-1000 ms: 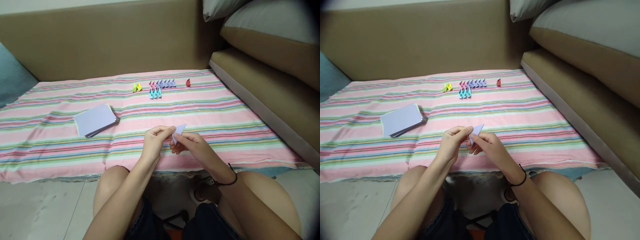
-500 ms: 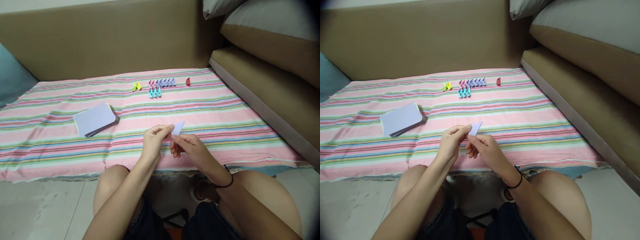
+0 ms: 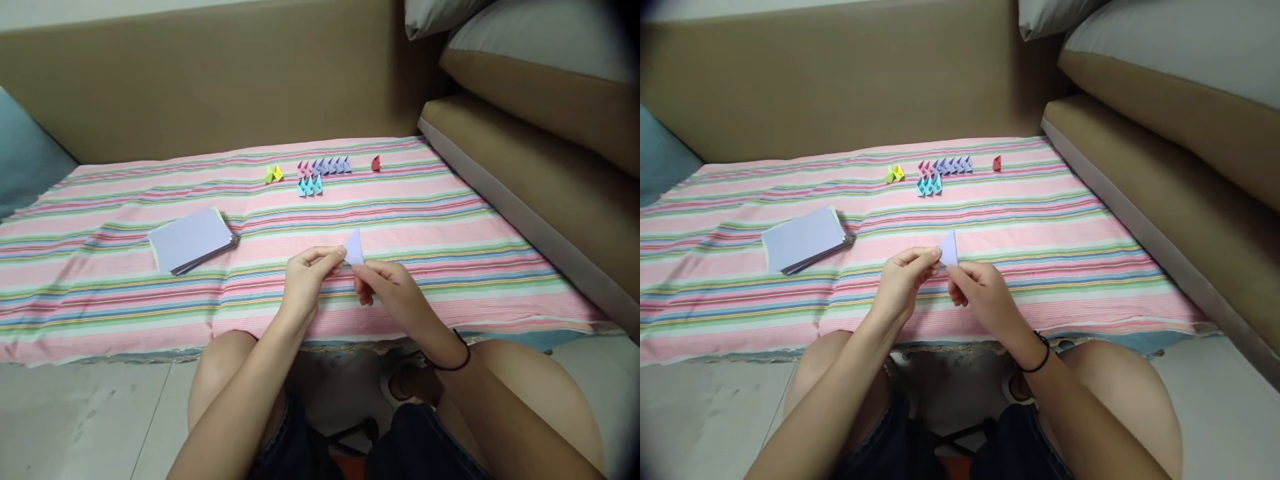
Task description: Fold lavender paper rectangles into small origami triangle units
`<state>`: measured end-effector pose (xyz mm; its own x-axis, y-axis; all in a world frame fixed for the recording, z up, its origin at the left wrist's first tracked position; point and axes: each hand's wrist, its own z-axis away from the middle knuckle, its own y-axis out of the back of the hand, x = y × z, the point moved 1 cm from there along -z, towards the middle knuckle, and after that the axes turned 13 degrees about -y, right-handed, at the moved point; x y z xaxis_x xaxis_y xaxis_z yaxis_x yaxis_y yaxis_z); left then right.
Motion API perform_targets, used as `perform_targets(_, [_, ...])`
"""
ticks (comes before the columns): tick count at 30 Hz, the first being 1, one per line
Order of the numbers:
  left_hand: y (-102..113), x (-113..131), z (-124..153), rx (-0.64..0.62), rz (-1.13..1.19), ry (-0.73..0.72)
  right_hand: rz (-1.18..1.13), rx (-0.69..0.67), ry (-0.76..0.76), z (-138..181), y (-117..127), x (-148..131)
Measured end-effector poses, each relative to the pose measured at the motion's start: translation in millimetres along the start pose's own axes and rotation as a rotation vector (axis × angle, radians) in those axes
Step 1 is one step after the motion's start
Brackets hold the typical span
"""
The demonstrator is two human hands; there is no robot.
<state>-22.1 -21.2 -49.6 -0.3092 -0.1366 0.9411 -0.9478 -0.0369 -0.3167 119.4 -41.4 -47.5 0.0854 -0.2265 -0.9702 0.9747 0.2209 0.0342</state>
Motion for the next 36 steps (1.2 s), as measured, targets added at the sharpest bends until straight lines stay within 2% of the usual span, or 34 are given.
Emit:
perform_targets(2, [0.9, 0.9, -0.7, -0.028, -0.013, 0.015, 0.053, 0.085, 0.037, -2.5, 9.7, -1.1])
perform_targets(6, [-1.3, 0.2, 1.3, -0.054, -0.075, -0.028, -0.008, 0.089, 0.071, -4.6, 17.6, -0.6])
perform_targets(10, [-5.5, -1.2, 3.9, -0.111, -0.149, -0.102, -0.028, 0.154, 0.068, -3.7, 17.3, 1.3])
perform_targets(13, [-5.6, 2.5, 3.3, -0.215, -0.237, -0.208, 0.002, 0.142, 0.023, -2.7, 19.2, 1.3])
perform_targets(15, [-4.6, 6.5, 2.4, -0.331, -0.337, -0.275, 0.018, 0.124, 0.005, -1.8, 21.2, 0.9])
perform_targets(18, [-2.6, 10.9, 1.5, -0.46, -0.484, -0.317, 0.041, 0.111, 0.004, -1.1, 23.3, 1.2])
perform_targets(21, [-1.5, 11.5, 1.5, -0.413, -0.523, -0.321, 0.023, 0.08, 0.004, -2.0, 23.9, 2.5])
perform_targets(24, [-1.7, 9.1, 1.9, -0.367, -0.453, -0.266, 0.008, 0.076, 0.032, -2.4, 24.1, 1.9])
perform_targets(27, [-2.7, 7.3, 2.0, -0.421, -0.383, -0.203, 0.071, 0.11, 0.081, 0.3, 23.5, -1.4])
perform_targets(30, [-2.8, 8.8, 1.5, -0.465, -0.412, -0.199, 0.147, 0.13, 0.115, 5.1, 21.4, -5.9])
perform_targets(36, [-3.0, 15.1, 3.9, -0.49, -0.449, -0.205, 0.11, -0.026, 0.078, 10.6, 17.3, -12.1])
